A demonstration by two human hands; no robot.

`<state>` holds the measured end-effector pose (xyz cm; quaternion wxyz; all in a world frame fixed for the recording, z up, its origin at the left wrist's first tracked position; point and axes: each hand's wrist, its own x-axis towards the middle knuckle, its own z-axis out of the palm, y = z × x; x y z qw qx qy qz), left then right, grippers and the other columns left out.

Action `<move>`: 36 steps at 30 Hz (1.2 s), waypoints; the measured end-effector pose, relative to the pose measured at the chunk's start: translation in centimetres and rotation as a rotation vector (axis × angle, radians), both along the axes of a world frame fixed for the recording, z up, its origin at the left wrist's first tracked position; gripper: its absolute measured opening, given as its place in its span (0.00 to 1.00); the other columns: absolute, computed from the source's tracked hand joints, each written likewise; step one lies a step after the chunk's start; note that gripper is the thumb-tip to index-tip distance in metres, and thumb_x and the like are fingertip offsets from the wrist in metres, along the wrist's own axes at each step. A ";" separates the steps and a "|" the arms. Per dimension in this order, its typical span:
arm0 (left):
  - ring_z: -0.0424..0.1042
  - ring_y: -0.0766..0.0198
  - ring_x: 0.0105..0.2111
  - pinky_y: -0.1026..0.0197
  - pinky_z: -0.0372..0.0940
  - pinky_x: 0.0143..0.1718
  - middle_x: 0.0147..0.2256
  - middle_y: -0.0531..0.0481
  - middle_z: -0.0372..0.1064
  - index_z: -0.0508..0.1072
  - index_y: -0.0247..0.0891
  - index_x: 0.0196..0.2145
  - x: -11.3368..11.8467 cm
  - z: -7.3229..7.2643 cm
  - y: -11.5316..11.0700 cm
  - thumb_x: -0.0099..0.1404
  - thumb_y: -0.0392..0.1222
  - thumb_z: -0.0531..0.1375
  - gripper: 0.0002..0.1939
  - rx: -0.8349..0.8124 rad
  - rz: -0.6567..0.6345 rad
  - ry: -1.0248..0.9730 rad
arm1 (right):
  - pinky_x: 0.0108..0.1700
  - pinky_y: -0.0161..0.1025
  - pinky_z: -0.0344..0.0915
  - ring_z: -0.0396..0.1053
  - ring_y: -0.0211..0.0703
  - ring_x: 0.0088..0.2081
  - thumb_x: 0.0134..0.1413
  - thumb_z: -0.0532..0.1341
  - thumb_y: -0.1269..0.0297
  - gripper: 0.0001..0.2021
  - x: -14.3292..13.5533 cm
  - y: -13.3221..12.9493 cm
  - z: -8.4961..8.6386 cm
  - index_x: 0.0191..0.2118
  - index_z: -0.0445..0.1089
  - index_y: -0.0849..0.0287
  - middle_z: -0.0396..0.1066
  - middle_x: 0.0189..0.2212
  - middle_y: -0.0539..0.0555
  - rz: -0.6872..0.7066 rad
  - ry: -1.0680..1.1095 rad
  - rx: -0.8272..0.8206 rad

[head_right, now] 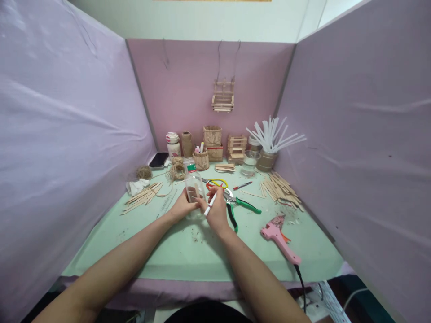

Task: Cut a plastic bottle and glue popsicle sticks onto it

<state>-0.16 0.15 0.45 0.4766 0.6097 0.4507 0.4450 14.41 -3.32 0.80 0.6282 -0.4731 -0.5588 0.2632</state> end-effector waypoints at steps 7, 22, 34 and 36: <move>0.76 0.47 0.40 0.56 0.64 0.37 0.36 0.44 0.74 0.61 0.41 0.43 0.6 0.0 -0.7 0.47 0.54 0.71 0.32 0.074 0.276 0.465 | 0.34 0.40 0.63 0.69 0.44 0.30 0.49 0.63 0.60 0.09 -0.3 0.1 -0.6 0.32 0.60 0.53 0.70 0.28 0.48 -0.045 -0.116 -0.021; 0.75 0.48 0.42 0.53 0.66 0.42 0.40 0.44 0.74 0.59 0.41 0.43 0.6 -0.5 -0.2 0.41 0.57 0.73 0.38 0.067 0.266 0.383 | 0.32 0.37 0.63 0.67 0.39 0.26 0.47 0.60 0.65 0.09 -0.1 0.4 -0.4 0.33 0.57 0.53 0.67 0.27 0.46 -0.144 -0.083 0.005; 0.76 0.51 0.42 0.47 0.68 0.48 0.38 0.46 0.72 0.60 0.41 0.42 -0.7 -1.6 1.6 0.42 0.54 0.74 0.37 0.062 0.269 0.116 | 0.33 0.37 0.60 0.69 0.43 0.31 0.48 0.60 0.69 0.10 12.5 5.8 7.6 0.39 0.64 0.56 0.73 0.31 0.52 -0.410 -0.591 -0.234; 0.75 0.51 0.42 0.47 0.68 0.48 0.38 0.46 0.73 0.61 0.40 0.43 -0.6 -1.6 1.5 0.42 0.54 0.74 0.37 0.068 0.264 0.150 | 0.35 0.37 0.59 0.71 0.46 0.36 0.49 0.59 0.72 0.10 16.3 6.9 8.0 0.40 0.67 0.58 0.75 0.35 0.57 -0.477 -0.824 -0.415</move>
